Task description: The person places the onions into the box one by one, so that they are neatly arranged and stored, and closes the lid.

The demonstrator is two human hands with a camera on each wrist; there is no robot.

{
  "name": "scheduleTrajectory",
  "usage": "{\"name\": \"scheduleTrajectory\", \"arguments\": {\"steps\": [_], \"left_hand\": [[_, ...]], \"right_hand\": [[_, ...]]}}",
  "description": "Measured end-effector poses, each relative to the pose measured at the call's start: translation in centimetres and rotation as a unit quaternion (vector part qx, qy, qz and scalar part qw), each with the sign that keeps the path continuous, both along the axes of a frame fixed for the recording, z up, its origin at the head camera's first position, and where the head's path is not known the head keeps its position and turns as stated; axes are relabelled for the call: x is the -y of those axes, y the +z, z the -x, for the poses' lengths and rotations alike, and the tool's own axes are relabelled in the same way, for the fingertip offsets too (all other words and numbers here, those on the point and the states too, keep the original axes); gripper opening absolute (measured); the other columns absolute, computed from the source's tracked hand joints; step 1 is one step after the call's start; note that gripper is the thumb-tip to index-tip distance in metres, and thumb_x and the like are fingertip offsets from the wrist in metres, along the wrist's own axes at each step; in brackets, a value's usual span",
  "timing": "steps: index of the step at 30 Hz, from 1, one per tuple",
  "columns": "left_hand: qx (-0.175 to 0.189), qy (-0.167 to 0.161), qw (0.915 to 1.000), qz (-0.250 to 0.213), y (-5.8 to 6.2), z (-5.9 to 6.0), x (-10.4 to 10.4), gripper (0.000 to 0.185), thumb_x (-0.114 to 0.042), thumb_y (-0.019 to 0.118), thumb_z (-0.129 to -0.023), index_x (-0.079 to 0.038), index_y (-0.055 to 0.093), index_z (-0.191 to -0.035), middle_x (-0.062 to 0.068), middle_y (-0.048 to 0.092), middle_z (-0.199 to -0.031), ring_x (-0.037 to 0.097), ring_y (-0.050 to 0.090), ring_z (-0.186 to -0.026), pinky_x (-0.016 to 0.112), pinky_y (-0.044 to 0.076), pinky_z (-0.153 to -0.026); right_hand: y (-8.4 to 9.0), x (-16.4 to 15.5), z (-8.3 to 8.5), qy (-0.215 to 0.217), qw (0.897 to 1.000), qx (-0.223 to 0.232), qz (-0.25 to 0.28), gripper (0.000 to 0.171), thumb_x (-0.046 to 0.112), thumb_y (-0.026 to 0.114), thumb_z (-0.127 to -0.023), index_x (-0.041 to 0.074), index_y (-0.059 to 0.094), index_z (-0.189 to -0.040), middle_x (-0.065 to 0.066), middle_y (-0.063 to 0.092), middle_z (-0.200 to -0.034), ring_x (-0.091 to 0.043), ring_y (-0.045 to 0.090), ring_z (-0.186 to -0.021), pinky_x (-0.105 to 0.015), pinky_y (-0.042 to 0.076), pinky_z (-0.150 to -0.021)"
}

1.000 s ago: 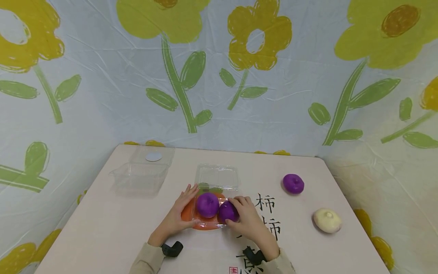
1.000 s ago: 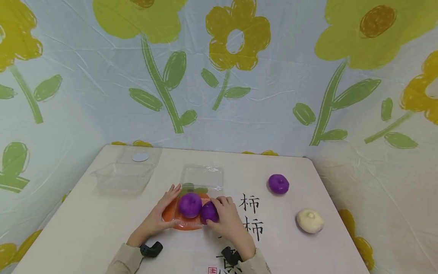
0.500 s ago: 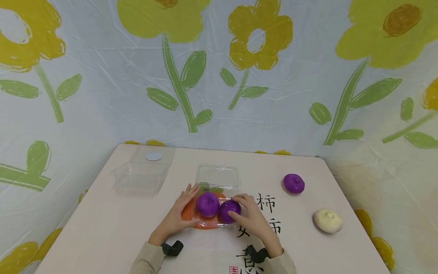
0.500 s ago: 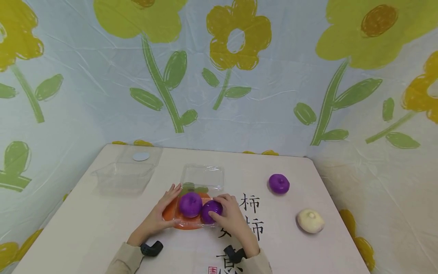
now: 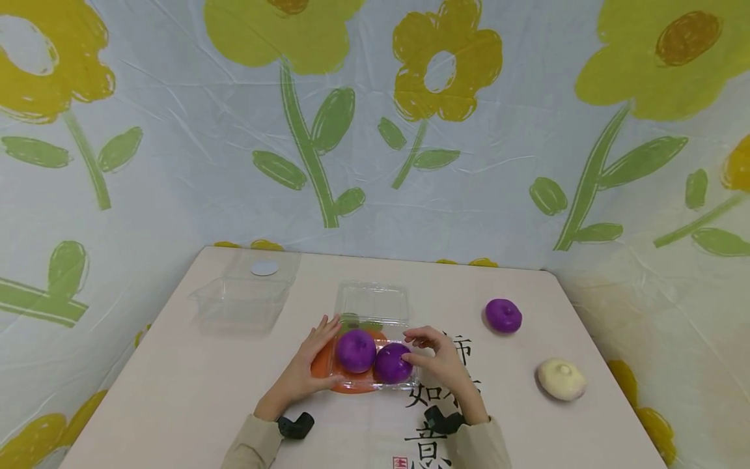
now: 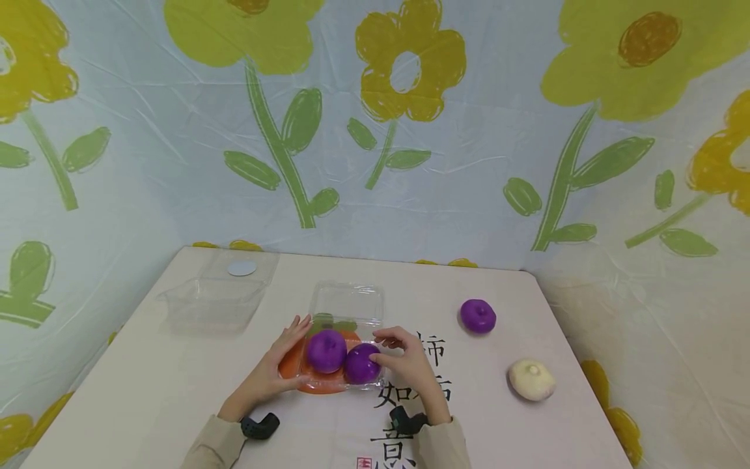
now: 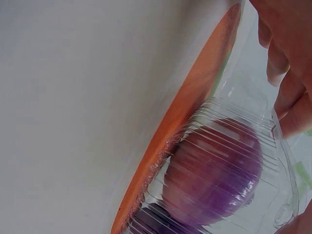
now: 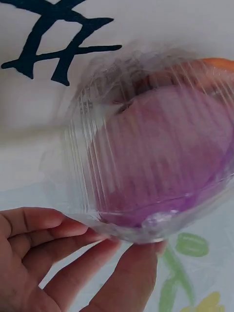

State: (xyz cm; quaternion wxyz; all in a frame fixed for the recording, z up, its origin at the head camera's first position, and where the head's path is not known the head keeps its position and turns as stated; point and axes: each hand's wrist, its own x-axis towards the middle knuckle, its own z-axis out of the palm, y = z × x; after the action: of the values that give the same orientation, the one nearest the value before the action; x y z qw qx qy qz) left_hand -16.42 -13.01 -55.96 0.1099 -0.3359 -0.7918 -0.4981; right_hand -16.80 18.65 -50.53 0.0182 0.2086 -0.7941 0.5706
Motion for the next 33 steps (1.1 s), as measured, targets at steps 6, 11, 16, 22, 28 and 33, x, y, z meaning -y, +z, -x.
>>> {"name": "scheduleTrajectory", "arguments": {"steps": [6,11,16,22,28,33], "left_hand": [[0.003,-0.004,1.0000,0.007,-1.0,0.5,0.3,0.094,-0.028,0.086,-0.075,-0.003,0.037,-0.151,0.019,0.029,-0.159,0.049,0.013,-0.146,0.067,0.008,-0.115],[0.005,-0.004,0.9999,0.014,-1.1,0.5,0.4,0.093,-0.036,0.083,-0.079,-0.001,0.036,-0.151,0.014,0.026,-0.161,0.046,0.012,-0.148,0.043,0.001,-0.123],[0.010,-0.003,0.9998,0.018,-1.1,0.5,0.4,0.094,-0.036,0.082,-0.079,0.000,0.035,-0.152,0.012,0.025,-0.162,0.043,0.010,-0.149,0.035,-0.001,-0.123],[0.014,0.000,0.9997,0.022,-1.0,0.5,0.4,0.095,-0.036,0.083,-0.078,-0.001,0.035,-0.152,0.011,0.024,-0.163,0.041,0.010,-0.149,0.038,0.000,-0.123],[0.011,-0.002,0.9998,0.019,-0.7,0.4,0.3,0.094,-0.035,0.083,-0.079,0.000,0.035,-0.152,0.013,0.025,-0.162,0.043,0.011,-0.149,0.040,0.001,-0.123],[0.012,-0.003,0.9998,0.015,-0.7,0.3,0.3,0.094,-0.035,0.083,-0.078,0.000,0.035,-0.152,0.014,0.025,-0.162,0.045,0.011,-0.148,0.038,0.000,-0.123]], "right_hand": [[-1.5,-0.2,1.0,-0.072,0.972,0.121,0.186,0.040,-0.005,0.066,-0.089,-0.020,0.050,-0.123,-0.017,0.060,-0.101,-0.015,0.060,-0.088,-0.021,0.054,-0.079],[-2.8,-0.6,1.6,-0.062,0.927,0.201,0.312,0.053,-0.004,0.055,-0.096,-0.017,0.030,-0.141,-0.026,0.053,-0.128,-0.015,0.063,-0.103,-0.026,0.053,-0.092],[-3.5,-0.9,1.7,0.013,0.902,0.251,0.351,0.063,-0.002,0.048,-0.100,-0.009,0.014,-0.152,-0.031,0.022,-0.156,-0.019,0.052,-0.131,-0.030,0.041,-0.109],[-4.0,-0.8,1.6,0.083,0.898,0.268,0.339,0.062,-0.005,0.039,-0.102,-0.005,0.008,-0.156,-0.026,0.011,-0.162,-0.025,0.033,-0.145,-0.028,0.032,-0.114],[-4.3,-0.4,1.6,0.086,0.904,0.258,0.331,0.064,-0.007,0.040,-0.101,-0.003,0.008,-0.156,-0.022,0.012,-0.163,-0.036,0.016,-0.149,-0.026,0.032,-0.113],[-4.7,-0.3,1.6,0.080,0.913,0.246,0.315,0.064,-0.006,0.040,-0.101,-0.002,0.010,-0.157,-0.021,0.013,-0.163,-0.037,0.017,-0.148,-0.025,0.033,-0.112]]}}
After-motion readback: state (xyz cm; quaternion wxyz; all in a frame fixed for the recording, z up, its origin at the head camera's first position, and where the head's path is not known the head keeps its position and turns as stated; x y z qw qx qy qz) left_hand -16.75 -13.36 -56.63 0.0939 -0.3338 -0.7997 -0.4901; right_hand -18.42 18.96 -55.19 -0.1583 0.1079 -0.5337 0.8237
